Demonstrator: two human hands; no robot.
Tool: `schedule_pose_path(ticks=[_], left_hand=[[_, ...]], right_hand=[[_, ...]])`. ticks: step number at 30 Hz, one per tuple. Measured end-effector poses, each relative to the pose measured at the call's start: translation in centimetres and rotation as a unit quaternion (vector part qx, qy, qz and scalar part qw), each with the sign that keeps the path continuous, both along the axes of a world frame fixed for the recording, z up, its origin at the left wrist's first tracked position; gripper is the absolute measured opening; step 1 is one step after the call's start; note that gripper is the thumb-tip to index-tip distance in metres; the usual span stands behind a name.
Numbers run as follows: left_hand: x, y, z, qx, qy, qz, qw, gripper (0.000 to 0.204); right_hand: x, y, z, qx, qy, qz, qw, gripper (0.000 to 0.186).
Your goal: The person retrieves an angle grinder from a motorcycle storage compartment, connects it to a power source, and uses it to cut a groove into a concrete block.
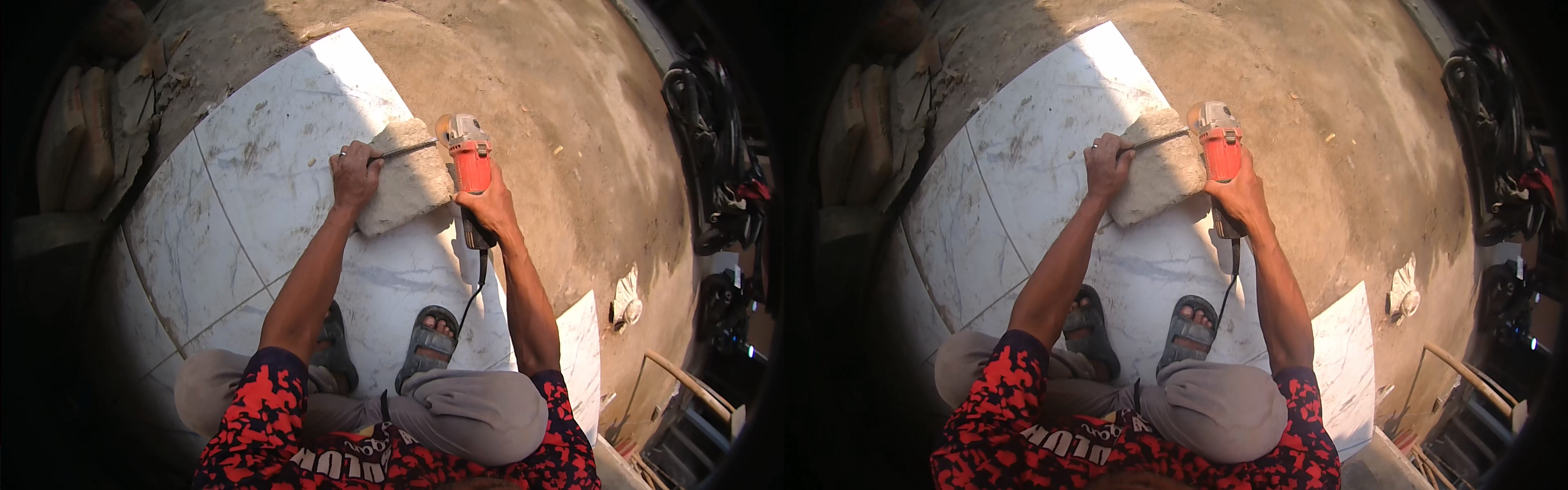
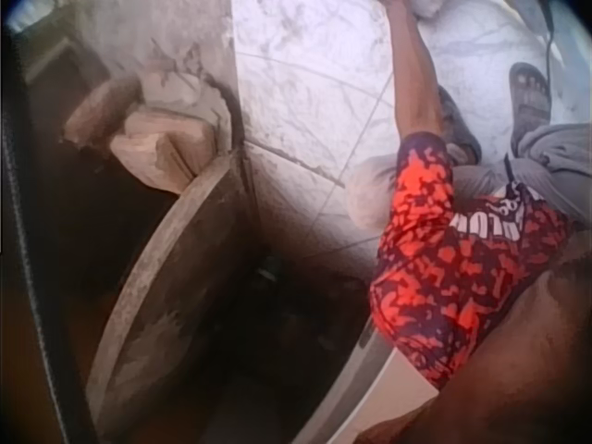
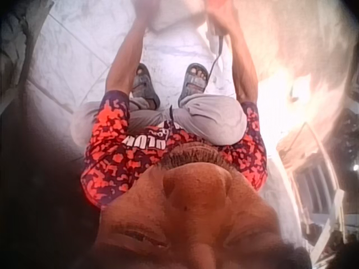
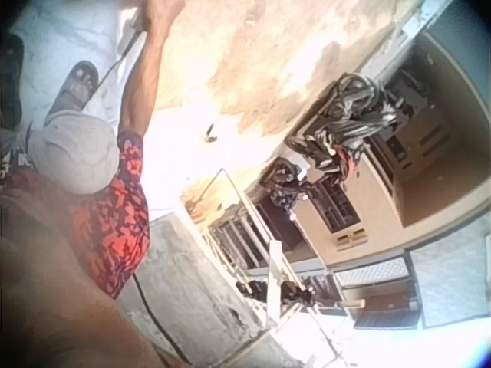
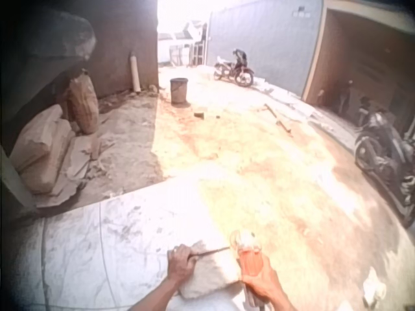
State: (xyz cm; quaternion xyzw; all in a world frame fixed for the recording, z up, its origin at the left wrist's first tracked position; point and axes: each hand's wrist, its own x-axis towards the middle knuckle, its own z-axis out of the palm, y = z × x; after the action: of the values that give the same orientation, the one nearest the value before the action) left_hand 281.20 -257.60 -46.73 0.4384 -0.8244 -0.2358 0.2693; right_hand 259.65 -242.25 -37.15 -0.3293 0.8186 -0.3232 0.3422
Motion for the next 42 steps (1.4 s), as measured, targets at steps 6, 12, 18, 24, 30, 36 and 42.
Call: schedule_pose_path(ticks=[6,12,18,24,30,36,42], left_hand=[[0.3,-0.1,-0.2,0.001,-0.009,0.008,1.0,0.013],[0.0,-0.1,-0.1,0.005,-0.007,-0.002,1.0,0.013],[0.1,-0.2,-0.3,-0.016,-0.008,0.0,1.0,0.013],[0.1,-0.1,-0.2,-0.006,-0.01,0.005,1.0,0.014],[-0.1,-0.1,-0.1,-0.007,-0.001,0.002,1.0,0.014],[0.2,-0.1,-0.1,-0.001,-0.004,0.011,1.0,0.015],[0.1,0.0,0.1,0.002,0.002,0.005,1.0,0.014]], right_hand=[[0.4,-0.6,1.2,0.02,-0.007,0.009,1.0,0.09],[-0.2,-0.5,0.5,0.01,0.009,0.01,1.0,0.092],[0.0,-0.6,0.3,0.017,0.009,0.009,1.0,0.092],[-0.1,-0.8,0.7,0.011,-0.003,0.015,1.0,0.092],[-0.7,-1.1,0.0,-0.008,0.025,0.024,0.999,0.091],[0.1,-0.9,0.1,-0.003,0.031,0.026,0.999,0.088],[-1.7,-0.5,1.1,-0.033,0.049,-0.017,0.998,0.089]])
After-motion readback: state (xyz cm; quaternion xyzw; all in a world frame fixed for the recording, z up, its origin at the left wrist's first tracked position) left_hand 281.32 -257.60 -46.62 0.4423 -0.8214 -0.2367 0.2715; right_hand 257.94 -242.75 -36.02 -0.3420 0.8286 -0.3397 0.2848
